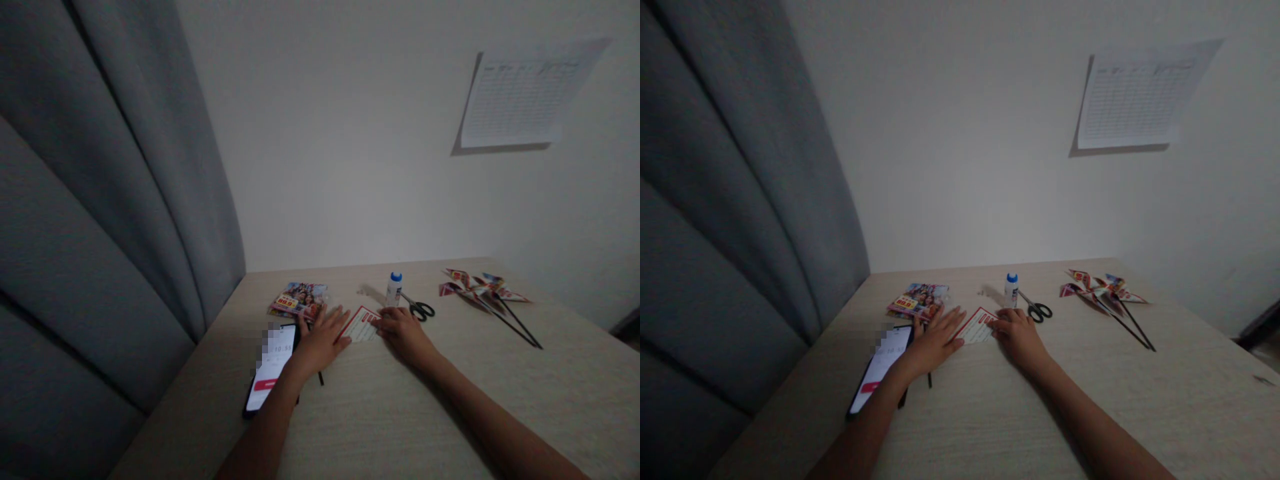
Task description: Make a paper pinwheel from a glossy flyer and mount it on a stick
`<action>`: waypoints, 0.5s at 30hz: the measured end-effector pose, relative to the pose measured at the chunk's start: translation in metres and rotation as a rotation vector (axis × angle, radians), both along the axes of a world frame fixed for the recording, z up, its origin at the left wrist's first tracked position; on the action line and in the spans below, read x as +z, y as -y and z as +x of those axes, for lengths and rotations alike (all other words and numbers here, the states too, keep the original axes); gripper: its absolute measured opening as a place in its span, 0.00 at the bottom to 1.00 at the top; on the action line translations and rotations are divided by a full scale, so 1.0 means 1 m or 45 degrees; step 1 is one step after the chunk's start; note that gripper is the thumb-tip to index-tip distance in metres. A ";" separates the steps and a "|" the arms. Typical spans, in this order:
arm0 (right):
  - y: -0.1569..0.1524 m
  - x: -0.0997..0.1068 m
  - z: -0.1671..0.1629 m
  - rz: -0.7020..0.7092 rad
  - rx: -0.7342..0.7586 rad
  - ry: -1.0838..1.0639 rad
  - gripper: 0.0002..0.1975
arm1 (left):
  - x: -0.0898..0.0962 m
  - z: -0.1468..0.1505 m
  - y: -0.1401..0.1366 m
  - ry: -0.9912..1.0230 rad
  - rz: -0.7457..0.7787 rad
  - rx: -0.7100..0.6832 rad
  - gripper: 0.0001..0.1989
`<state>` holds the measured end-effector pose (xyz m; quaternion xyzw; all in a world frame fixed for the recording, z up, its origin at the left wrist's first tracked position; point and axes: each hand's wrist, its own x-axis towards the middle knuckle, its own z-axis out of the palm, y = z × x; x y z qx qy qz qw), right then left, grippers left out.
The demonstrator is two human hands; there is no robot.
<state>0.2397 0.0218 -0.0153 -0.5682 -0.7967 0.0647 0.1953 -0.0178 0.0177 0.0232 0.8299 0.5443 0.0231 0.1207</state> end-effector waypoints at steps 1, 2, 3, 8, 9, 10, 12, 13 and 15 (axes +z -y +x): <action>0.000 0.000 0.000 0.010 0.001 0.004 0.19 | -0.004 0.005 0.001 0.032 0.017 -0.038 0.30; -0.001 -0.001 0.000 0.018 0.004 0.008 0.18 | -0.009 0.009 0.002 0.064 0.054 -0.060 0.29; -0.001 -0.001 0.000 0.023 0.006 0.011 0.18 | -0.013 0.013 0.002 0.089 0.086 -0.084 0.28; -0.001 -0.003 -0.001 0.024 -0.017 -0.020 0.15 | -0.034 0.022 0.001 0.092 0.153 -0.134 0.28; 0.000 -0.003 -0.002 0.022 -0.021 -0.036 0.14 | -0.036 0.022 0.000 0.082 0.140 -0.139 0.28; 0.000 -0.003 -0.003 0.017 -0.027 -0.050 0.14 | -0.037 0.022 -0.001 0.071 0.131 -0.141 0.28; 0.001 -0.002 -0.006 -0.003 -0.054 -0.070 0.15 | -0.038 0.022 -0.001 0.054 0.118 -0.141 0.29; 0.001 -0.001 -0.007 -0.017 -0.079 -0.076 0.16 | -0.038 0.022 -0.001 0.045 0.117 -0.142 0.29; 0.001 0.001 -0.010 -0.049 -0.129 -0.085 0.17 | -0.037 0.022 -0.001 0.028 0.114 -0.144 0.29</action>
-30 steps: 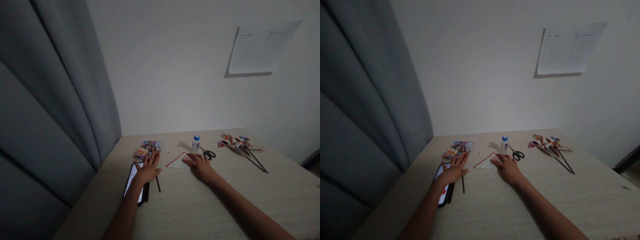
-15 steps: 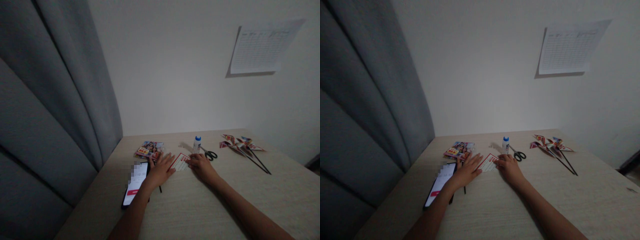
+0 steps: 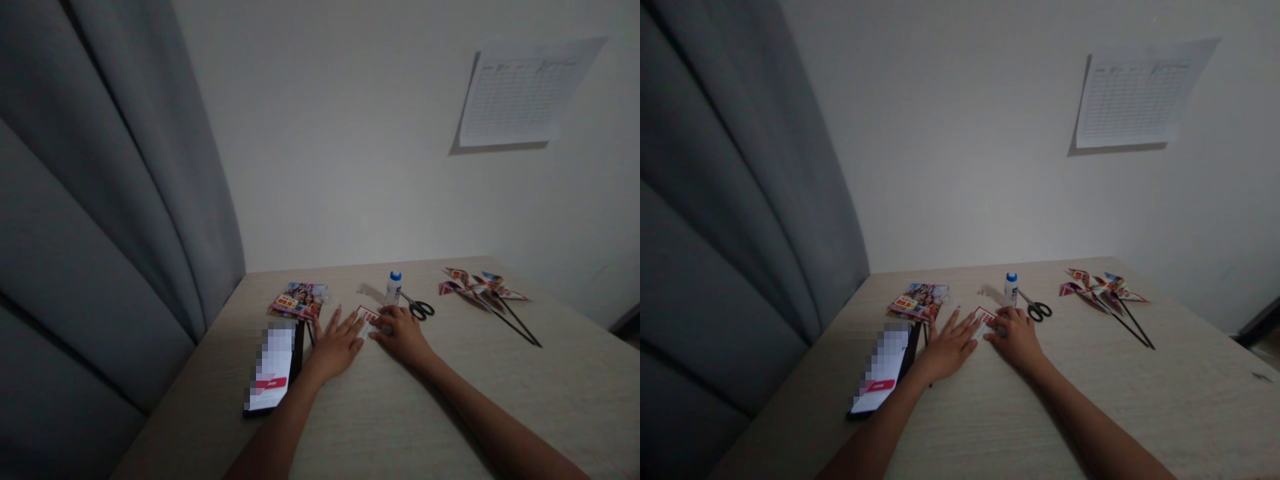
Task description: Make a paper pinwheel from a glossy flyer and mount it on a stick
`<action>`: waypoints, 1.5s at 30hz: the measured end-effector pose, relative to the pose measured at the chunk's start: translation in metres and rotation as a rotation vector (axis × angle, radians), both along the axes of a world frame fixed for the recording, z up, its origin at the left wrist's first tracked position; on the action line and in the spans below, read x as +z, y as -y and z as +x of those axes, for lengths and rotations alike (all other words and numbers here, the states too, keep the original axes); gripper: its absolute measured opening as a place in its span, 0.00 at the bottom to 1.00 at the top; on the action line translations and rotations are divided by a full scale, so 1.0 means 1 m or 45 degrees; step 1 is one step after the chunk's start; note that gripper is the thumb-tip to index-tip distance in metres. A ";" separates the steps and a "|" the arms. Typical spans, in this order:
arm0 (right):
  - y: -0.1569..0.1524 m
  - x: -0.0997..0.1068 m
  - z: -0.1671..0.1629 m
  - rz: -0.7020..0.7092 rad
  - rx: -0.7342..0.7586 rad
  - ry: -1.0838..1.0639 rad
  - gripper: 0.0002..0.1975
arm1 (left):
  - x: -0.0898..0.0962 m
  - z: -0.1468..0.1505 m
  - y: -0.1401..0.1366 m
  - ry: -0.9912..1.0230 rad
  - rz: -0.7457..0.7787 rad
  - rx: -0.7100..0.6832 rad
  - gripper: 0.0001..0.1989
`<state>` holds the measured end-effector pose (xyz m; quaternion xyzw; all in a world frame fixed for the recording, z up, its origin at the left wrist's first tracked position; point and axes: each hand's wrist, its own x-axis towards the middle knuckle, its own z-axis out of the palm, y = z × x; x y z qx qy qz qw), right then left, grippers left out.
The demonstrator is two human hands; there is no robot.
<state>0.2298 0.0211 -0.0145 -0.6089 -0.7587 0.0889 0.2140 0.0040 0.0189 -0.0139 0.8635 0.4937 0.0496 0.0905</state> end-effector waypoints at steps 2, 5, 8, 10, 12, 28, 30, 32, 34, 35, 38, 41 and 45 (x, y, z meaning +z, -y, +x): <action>-0.001 0.002 -0.001 -0.033 -0.023 -0.016 0.17 | 0.001 0.000 0.000 -0.010 -0.009 -0.002 0.29; -0.003 0.005 0.000 -0.074 -0.019 -0.037 0.17 | 0.003 0.001 0.001 -0.011 -0.028 0.003 0.30; -0.006 0.005 0.004 -0.100 -0.003 -0.057 0.16 | 0.004 0.002 0.001 -0.030 -0.031 0.017 0.29; -0.009 0.003 0.009 -0.101 0.013 -0.072 0.15 | 0.005 0.002 0.000 -0.045 -0.040 0.022 0.29; -0.010 0.002 0.013 -0.094 0.025 -0.086 0.14 | 0.005 0.001 0.000 -0.051 -0.050 0.016 0.29; -0.021 -0.002 0.039 -0.169 0.117 -0.361 0.24 | 0.005 -0.001 -0.002 -0.010 -0.092 0.000 0.30; -0.022 -0.001 0.041 -0.173 0.139 -0.400 0.24 | 0.005 -0.001 -0.002 -0.007 -0.093 -0.003 0.29; -0.021 0.001 0.043 -0.173 0.155 -0.426 0.22 | 0.006 -0.001 -0.002 -0.015 -0.089 -0.003 0.29; -0.019 0.005 0.043 -0.162 0.164 -0.446 0.19 | 0.006 -0.001 -0.001 -0.025 -0.082 0.000 0.30; -0.018 0.006 0.043 -0.158 0.168 -0.455 0.18 | 0.006 -0.001 -0.001 -0.028 -0.078 0.001 0.30; -0.015 0.011 0.043 -0.163 0.150 -0.496 0.17 | 0.007 -0.001 0.000 -0.027 -0.070 -0.001 0.30; -0.014 0.012 0.045 -0.202 0.095 -0.543 0.18 | 0.008 -0.001 0.001 -0.029 -0.063 -0.009 0.30; -0.013 0.012 0.048 -0.191 0.061 -0.526 0.20 | 0.009 -0.001 0.002 -0.045 -0.063 -0.001 0.29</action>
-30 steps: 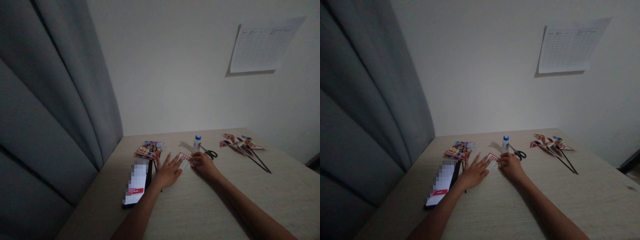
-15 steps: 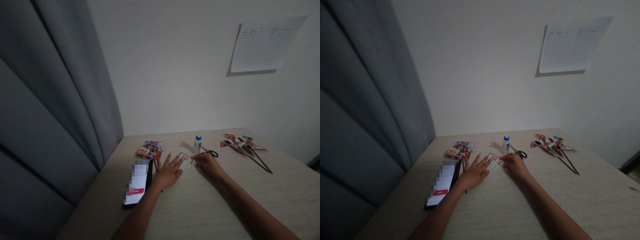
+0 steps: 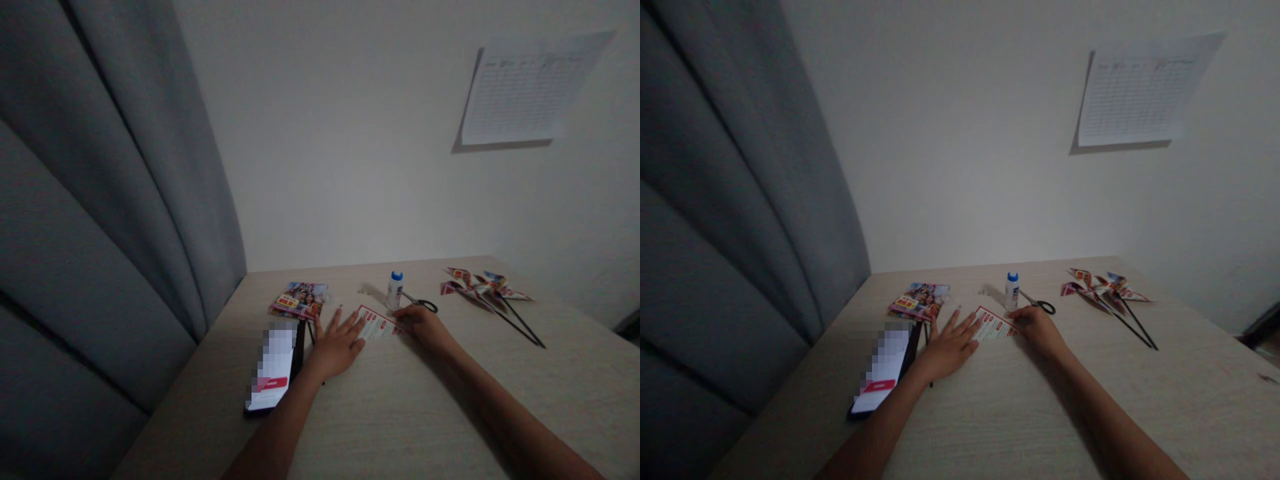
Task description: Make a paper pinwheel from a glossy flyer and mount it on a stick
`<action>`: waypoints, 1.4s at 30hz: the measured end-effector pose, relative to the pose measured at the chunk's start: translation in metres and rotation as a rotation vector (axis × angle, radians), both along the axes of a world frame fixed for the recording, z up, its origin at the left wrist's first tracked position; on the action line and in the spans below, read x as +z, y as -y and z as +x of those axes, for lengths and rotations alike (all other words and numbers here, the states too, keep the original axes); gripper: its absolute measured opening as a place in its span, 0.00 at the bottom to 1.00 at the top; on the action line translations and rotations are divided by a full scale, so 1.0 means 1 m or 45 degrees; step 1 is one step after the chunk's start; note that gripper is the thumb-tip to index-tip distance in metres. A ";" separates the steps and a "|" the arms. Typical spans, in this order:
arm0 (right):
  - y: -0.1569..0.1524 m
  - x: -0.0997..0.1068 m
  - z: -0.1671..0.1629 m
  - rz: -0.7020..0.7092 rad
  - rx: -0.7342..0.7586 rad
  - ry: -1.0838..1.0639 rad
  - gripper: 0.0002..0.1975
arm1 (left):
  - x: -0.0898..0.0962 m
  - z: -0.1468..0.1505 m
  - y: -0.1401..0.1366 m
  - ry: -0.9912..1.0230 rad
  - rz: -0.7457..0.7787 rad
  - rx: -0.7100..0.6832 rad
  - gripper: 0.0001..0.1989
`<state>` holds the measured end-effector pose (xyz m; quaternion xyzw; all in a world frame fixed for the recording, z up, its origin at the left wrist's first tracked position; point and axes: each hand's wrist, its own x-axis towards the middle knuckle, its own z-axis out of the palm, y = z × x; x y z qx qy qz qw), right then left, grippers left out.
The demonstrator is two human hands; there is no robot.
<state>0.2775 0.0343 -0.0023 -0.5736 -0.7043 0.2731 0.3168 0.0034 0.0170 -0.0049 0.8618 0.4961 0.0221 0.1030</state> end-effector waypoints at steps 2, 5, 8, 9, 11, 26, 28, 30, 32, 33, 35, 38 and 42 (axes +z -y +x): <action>0.000 0.001 0.001 0.008 0.018 0.013 0.22 | 0.000 0.000 0.001 0.001 -0.002 0.000 0.29; 0.000 0.002 0.002 0.003 0.042 0.031 0.22 | 0.000 0.000 0.002 0.028 0.013 0.004 0.29; 0.000 0.002 0.001 0.027 0.036 0.115 0.21 | -0.001 0.001 0.003 0.049 0.012 0.019 0.29; 0.001 0.001 -0.001 0.047 0.012 0.155 0.20 | 0.000 0.001 0.003 0.054 0.007 0.025 0.29; 0.003 0.001 -0.005 0.103 -0.025 0.238 0.18 | 0.001 0.002 0.003 0.068 0.004 0.042 0.30; 0.021 0.002 -0.046 0.226 -0.068 0.607 0.12 | 0.009 0.011 0.001 0.149 0.171 0.177 0.22; 0.022 0.003 -0.050 0.228 -0.093 0.635 0.13 | 0.009 0.013 0.001 0.170 0.176 0.207 0.21; 0.023 0.003 -0.052 0.234 -0.113 0.652 0.13 | 0.008 0.017 0.001 0.216 0.196 0.243 0.20; 0.024 0.002 -0.054 0.242 -0.127 0.661 0.14 | 0.006 0.020 0.001 0.263 0.234 0.268 0.19; 0.024 0.002 -0.055 0.246 -0.131 0.663 0.15 | 0.005 0.022 0.001 0.281 0.253 0.276 0.19; 0.023 0.001 -0.055 0.251 -0.136 0.663 0.15 | 0.002 0.025 0.001 0.308 0.276 0.290 0.19; 0.021 -0.002 -0.053 0.245 -0.136 0.660 0.16 | -0.002 0.027 0.000 0.345 0.269 0.344 0.19; 0.017 -0.005 -0.052 0.205 -0.149 0.638 0.16 | -0.004 0.030 -0.002 0.361 0.198 0.419 0.23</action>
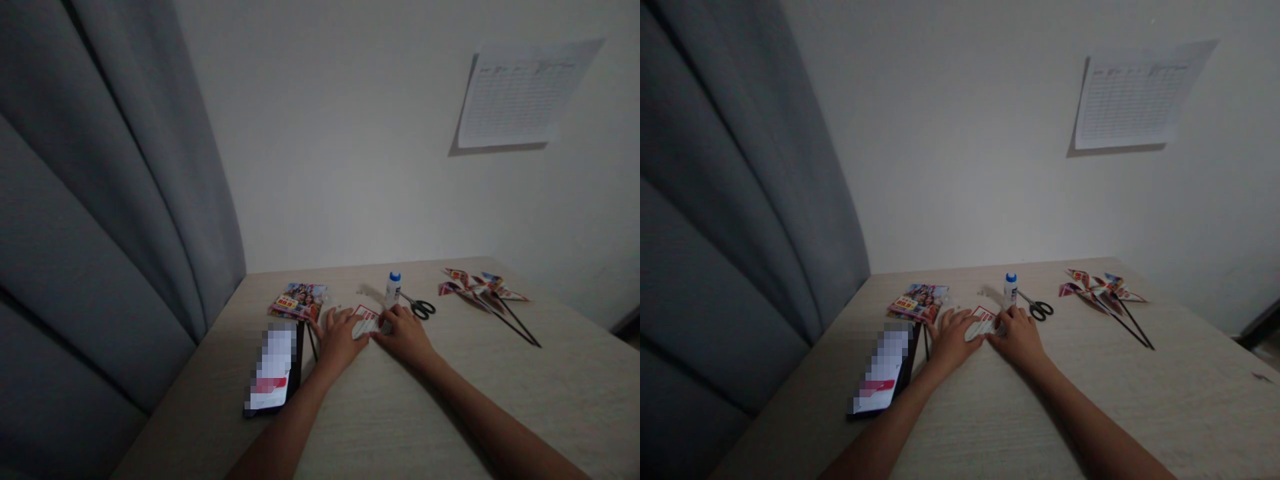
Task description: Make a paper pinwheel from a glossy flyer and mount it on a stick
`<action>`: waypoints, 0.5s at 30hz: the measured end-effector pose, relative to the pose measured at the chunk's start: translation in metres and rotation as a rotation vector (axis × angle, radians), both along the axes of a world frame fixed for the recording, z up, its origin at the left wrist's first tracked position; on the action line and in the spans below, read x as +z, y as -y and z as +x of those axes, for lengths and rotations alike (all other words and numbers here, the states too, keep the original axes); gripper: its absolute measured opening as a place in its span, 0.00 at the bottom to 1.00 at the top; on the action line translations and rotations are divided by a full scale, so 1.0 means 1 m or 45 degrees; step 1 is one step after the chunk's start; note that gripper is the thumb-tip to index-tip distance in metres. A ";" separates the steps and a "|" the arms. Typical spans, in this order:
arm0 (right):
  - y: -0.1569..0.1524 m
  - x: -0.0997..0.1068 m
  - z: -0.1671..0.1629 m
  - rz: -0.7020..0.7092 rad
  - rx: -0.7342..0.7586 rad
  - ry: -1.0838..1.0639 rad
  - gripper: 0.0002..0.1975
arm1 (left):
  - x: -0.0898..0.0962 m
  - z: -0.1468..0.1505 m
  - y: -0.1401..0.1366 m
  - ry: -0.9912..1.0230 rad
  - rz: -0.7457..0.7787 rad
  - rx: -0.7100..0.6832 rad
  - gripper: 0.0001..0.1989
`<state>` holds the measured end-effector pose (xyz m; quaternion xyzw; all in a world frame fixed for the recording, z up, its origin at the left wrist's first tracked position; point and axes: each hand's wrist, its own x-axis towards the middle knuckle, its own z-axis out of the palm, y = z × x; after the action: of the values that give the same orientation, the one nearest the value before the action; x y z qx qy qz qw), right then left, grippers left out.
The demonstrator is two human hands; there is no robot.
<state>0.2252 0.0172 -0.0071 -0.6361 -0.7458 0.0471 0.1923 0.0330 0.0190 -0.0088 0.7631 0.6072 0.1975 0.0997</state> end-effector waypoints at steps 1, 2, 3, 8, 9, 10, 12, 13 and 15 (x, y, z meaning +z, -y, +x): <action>0.000 0.000 0.000 -0.009 -0.006 -0.013 0.16 | 0.000 0.001 0.000 -0.004 -0.013 0.004 0.24; -0.001 0.000 -0.001 -0.014 -0.013 -0.027 0.16 | 0.000 0.001 -0.001 -0.012 -0.022 0.006 0.25; 0.000 0.000 -0.001 -0.017 -0.019 -0.039 0.16 | 0.001 0.002 -0.001 -0.021 -0.030 0.009 0.26; 0.001 0.002 -0.005 -0.035 -0.034 -0.076 0.15 | 0.000 0.004 -0.003 -0.023 -0.056 0.034 0.31; 0.001 0.003 -0.005 -0.045 -0.040 -0.081 0.15 | 0.000 0.004 -0.003 -0.016 -0.060 0.037 0.31; 0.001 0.003 -0.005 -0.056 -0.047 -0.086 0.14 | -0.001 0.004 -0.004 -0.011 -0.062 0.041 0.31; 0.001 0.004 -0.005 -0.082 -0.064 -0.105 0.14 | -0.001 0.005 -0.004 -0.010 -0.060 0.048 0.31; 0.001 0.005 -0.005 -0.095 -0.071 -0.117 0.14 | -0.001 0.005 -0.004 -0.014 -0.059 0.053 0.31; 0.000 0.005 -0.005 -0.115 -0.084 -0.139 0.13 | 0.000 0.005 -0.004 -0.026 -0.062 0.064 0.31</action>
<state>0.2200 0.0168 -0.0017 -0.6649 -0.7099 0.1090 0.2050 0.0381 0.0226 -0.0091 0.7470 0.6318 0.1772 0.1070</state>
